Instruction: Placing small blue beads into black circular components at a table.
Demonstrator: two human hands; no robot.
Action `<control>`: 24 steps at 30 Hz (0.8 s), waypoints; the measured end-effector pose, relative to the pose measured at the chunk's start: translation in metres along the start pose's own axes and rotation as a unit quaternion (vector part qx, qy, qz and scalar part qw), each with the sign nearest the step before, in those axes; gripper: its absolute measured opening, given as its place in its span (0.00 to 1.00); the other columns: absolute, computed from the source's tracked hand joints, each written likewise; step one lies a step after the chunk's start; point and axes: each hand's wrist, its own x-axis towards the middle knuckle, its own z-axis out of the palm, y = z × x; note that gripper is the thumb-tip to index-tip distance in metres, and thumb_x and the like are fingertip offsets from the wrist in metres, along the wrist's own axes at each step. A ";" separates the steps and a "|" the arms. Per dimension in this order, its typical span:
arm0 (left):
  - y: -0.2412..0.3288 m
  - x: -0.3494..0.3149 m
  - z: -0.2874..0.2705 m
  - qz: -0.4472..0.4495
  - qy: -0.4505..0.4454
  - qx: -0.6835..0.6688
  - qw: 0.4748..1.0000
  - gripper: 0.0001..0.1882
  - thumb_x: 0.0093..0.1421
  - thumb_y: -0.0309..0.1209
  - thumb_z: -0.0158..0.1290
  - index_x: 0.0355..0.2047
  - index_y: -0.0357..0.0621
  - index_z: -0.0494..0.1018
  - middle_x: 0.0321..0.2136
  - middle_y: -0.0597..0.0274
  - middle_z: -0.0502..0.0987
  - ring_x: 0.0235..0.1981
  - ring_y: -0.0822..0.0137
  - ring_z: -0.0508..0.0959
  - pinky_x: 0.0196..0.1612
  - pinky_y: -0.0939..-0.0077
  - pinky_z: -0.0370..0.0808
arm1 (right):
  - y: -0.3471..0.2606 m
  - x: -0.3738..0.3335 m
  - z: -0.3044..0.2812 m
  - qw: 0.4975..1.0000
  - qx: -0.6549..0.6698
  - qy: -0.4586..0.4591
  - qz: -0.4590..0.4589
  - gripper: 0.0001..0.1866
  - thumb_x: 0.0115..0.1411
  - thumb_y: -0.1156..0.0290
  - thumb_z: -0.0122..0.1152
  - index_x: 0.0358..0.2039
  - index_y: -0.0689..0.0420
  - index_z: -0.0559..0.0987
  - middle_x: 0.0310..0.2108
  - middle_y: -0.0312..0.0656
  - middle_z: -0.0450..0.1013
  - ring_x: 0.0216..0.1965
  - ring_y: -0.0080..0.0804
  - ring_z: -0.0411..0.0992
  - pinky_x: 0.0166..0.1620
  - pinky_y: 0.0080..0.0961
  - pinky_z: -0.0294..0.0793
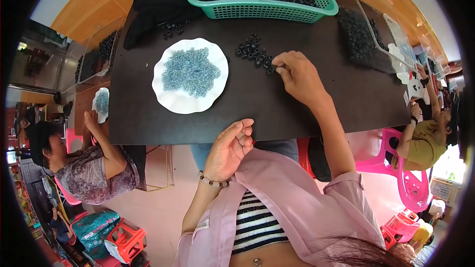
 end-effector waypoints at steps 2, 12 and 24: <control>0.000 0.001 -0.001 -0.003 -0.005 -0.005 1.000 0.12 0.65 0.33 0.49 0.44 0.40 0.74 0.32 0.68 0.74 0.29 0.74 0.70 0.35 0.80 0.70 | 0.003 0.003 -0.002 1.000 -0.019 0.002 0.007 0.09 0.52 0.82 0.59 0.35 0.59 0.76 0.30 0.42 0.73 0.33 0.38 0.71 0.36 0.29 0.71; -0.001 0.004 0.001 0.004 -0.005 0.009 1.000 0.13 0.64 0.33 0.49 0.46 0.41 0.73 0.33 0.69 0.73 0.28 0.75 0.70 0.35 0.80 0.69 | -0.002 0.012 0.002 0.996 -0.079 -0.043 0.028 0.10 0.51 0.75 0.64 0.35 0.57 0.77 0.32 0.40 0.73 0.39 0.39 0.70 0.41 0.33 0.70; -0.001 0.006 0.004 0.008 -0.015 0.025 1.000 0.14 0.64 0.31 0.48 0.48 0.40 0.72 0.33 0.69 0.73 0.28 0.75 0.70 0.35 0.80 0.68 | 0.007 0.021 0.011 0.995 -0.080 -0.059 0.016 0.10 0.51 0.75 0.63 0.36 0.55 0.80 0.30 0.40 0.75 0.37 0.41 0.70 0.41 0.33 0.71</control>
